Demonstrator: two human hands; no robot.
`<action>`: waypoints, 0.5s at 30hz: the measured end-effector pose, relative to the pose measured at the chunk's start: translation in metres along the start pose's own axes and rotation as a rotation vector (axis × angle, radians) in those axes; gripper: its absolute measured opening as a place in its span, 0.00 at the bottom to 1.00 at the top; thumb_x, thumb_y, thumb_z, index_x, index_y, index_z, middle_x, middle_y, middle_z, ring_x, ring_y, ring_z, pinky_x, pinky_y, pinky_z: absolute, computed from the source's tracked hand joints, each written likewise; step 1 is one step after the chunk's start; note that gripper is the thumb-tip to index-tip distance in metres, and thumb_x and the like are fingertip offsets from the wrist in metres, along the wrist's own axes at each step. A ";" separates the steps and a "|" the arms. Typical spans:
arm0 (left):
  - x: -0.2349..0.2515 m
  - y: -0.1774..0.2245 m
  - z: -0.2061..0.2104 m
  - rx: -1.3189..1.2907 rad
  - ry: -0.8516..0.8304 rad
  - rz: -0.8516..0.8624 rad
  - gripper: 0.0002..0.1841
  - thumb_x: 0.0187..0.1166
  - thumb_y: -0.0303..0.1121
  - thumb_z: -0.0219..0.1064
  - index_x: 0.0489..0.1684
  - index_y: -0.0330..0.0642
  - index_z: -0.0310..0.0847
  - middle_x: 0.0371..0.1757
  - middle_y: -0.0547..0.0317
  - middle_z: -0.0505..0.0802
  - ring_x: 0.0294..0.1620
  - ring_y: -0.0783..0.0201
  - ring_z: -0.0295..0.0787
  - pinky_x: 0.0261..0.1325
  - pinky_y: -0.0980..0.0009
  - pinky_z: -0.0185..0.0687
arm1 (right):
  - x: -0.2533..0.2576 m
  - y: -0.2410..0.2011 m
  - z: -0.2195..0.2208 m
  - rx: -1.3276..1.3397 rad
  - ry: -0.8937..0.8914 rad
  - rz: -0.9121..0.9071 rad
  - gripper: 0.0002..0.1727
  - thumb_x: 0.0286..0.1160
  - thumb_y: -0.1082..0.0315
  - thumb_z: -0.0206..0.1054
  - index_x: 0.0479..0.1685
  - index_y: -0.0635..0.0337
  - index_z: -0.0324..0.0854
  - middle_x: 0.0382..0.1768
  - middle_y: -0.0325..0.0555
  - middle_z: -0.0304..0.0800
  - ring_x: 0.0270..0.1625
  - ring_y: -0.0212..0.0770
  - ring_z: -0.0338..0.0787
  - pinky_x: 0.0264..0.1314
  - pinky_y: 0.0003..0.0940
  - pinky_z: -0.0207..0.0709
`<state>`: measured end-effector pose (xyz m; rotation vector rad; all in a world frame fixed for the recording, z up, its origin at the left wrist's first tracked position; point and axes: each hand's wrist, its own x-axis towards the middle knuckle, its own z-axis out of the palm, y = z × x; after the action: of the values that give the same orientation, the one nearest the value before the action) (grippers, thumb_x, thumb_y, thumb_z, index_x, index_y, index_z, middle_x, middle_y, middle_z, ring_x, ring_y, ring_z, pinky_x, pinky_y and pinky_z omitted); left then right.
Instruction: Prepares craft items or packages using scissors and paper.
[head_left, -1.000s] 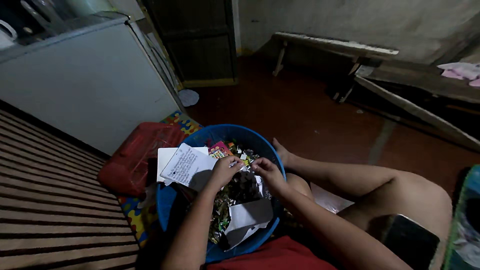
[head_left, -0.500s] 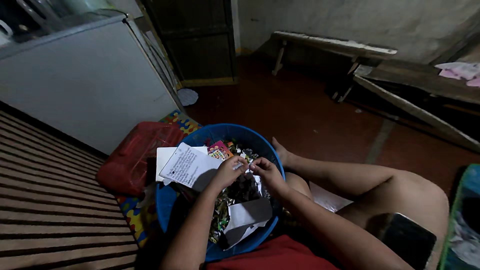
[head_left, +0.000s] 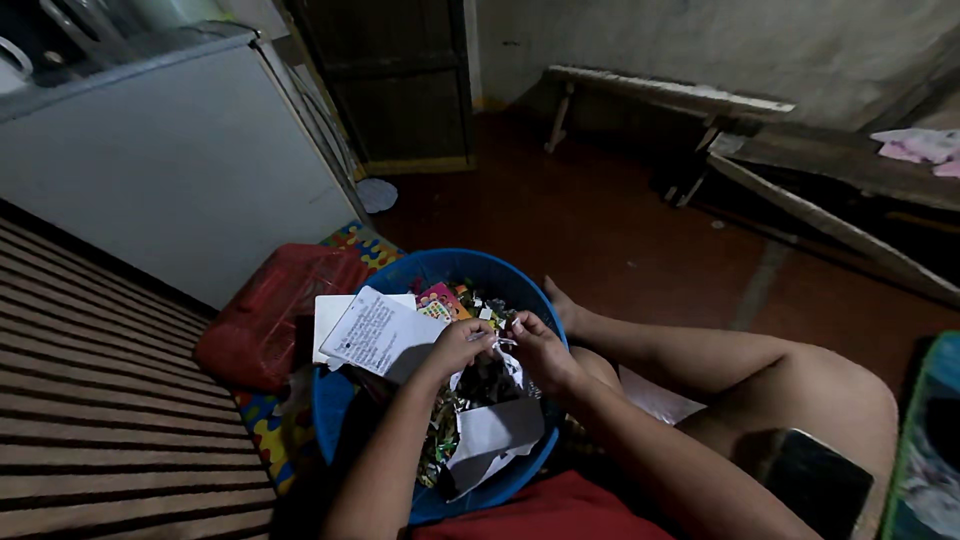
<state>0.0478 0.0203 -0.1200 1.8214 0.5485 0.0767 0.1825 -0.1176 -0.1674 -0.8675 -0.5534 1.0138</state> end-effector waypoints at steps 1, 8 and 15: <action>0.001 -0.002 -0.003 0.019 0.012 -0.031 0.10 0.88 0.34 0.61 0.53 0.38 0.83 0.35 0.64 0.90 0.22 0.77 0.76 0.27 0.80 0.70 | 0.000 -0.002 -0.001 0.003 0.040 0.004 0.05 0.88 0.71 0.52 0.51 0.56 0.72 0.41 0.38 0.83 0.44 0.34 0.85 0.54 0.36 0.82; 0.001 0.004 -0.006 0.244 0.144 -0.067 0.32 0.78 0.42 0.75 0.79 0.39 0.72 0.69 0.35 0.85 0.66 0.47 0.86 0.71 0.50 0.80 | 0.002 0.000 0.002 -0.537 0.153 0.097 0.11 0.76 0.72 0.70 0.50 0.67 0.76 0.37 0.45 0.81 0.36 0.33 0.82 0.40 0.29 0.79; -0.001 0.009 0.004 0.116 0.143 -0.027 0.23 0.96 0.41 0.44 0.86 0.49 0.67 0.51 0.54 0.91 0.26 0.69 0.80 0.30 0.71 0.77 | 0.001 -0.004 0.006 -0.544 0.088 0.182 0.14 0.88 0.64 0.60 0.57 0.66 0.81 0.49 0.46 0.86 0.47 0.33 0.85 0.51 0.32 0.80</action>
<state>0.0513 0.0143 -0.1130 1.9311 0.6908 0.1602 0.1802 -0.1154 -0.1609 -1.4592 -0.6980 0.9966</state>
